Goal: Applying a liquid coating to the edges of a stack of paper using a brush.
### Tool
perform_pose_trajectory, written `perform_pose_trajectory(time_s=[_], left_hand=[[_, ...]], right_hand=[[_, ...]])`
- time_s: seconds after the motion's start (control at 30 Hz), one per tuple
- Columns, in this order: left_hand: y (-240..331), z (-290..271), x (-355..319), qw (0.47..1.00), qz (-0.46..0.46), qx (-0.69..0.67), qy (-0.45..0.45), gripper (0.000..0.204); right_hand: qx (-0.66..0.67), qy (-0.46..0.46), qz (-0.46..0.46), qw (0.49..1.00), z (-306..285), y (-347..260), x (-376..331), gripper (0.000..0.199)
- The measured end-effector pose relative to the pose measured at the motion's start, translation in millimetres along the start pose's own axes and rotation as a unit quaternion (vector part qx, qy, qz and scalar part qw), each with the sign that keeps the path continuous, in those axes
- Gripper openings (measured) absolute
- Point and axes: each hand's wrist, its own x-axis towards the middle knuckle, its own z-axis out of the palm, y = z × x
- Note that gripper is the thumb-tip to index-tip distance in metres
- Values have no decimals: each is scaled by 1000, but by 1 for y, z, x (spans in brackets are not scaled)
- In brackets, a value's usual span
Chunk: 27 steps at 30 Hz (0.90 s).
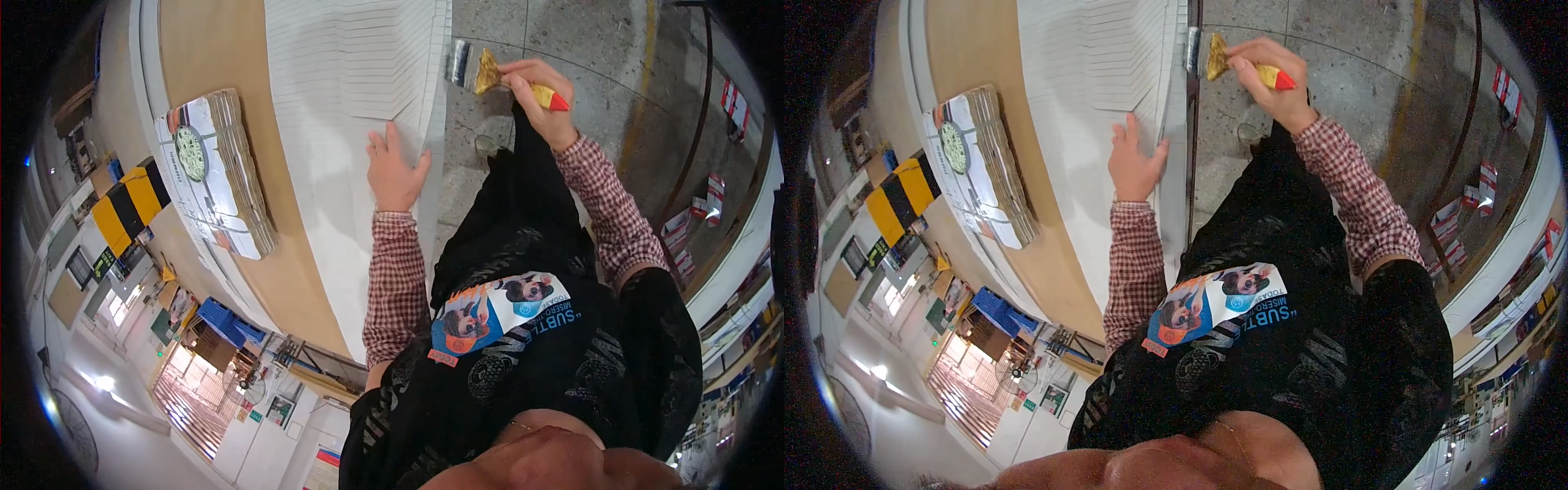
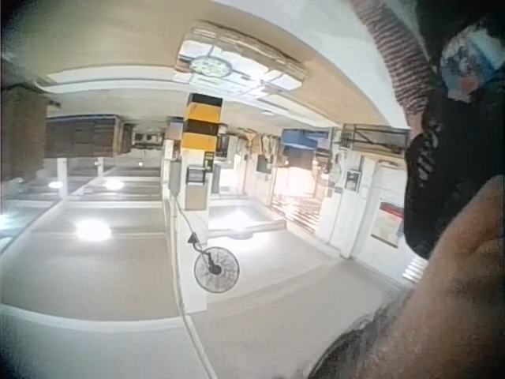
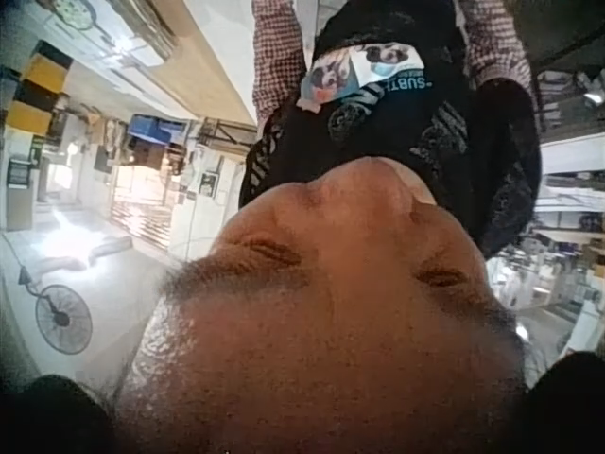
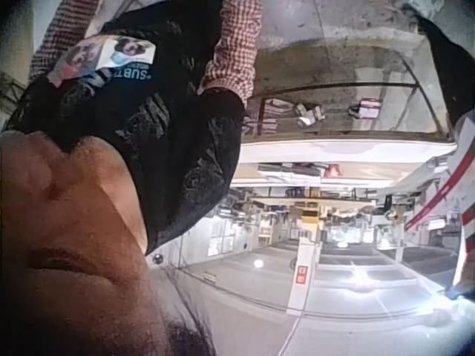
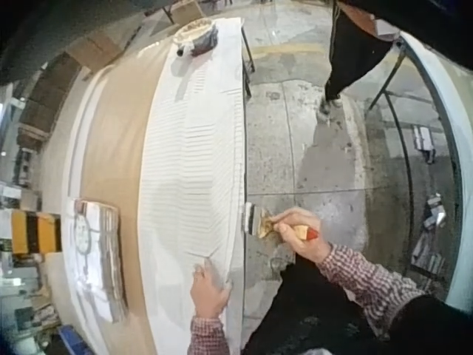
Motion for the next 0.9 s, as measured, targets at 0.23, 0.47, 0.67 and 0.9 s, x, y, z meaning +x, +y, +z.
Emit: perform_pose_trajectory(time_s=[0.23,0.47,0.67,0.9], left_hand=[[-15,-14,6,996,24,-80,-32,75],[-13,-19,7,997,11,-64,-37,72],[-13,-12,9,997,42,-54,-32,77],[7,15,-1,999,1,30,40,84]], right_hand=[[-9,-13,-36,999,15,6,4,11],[15,-43,-3,999,13,-10,-14,9],[17,-42,10,999,23,-6,-16,12],[54,-52,51,996,12,-32,-54,12]])
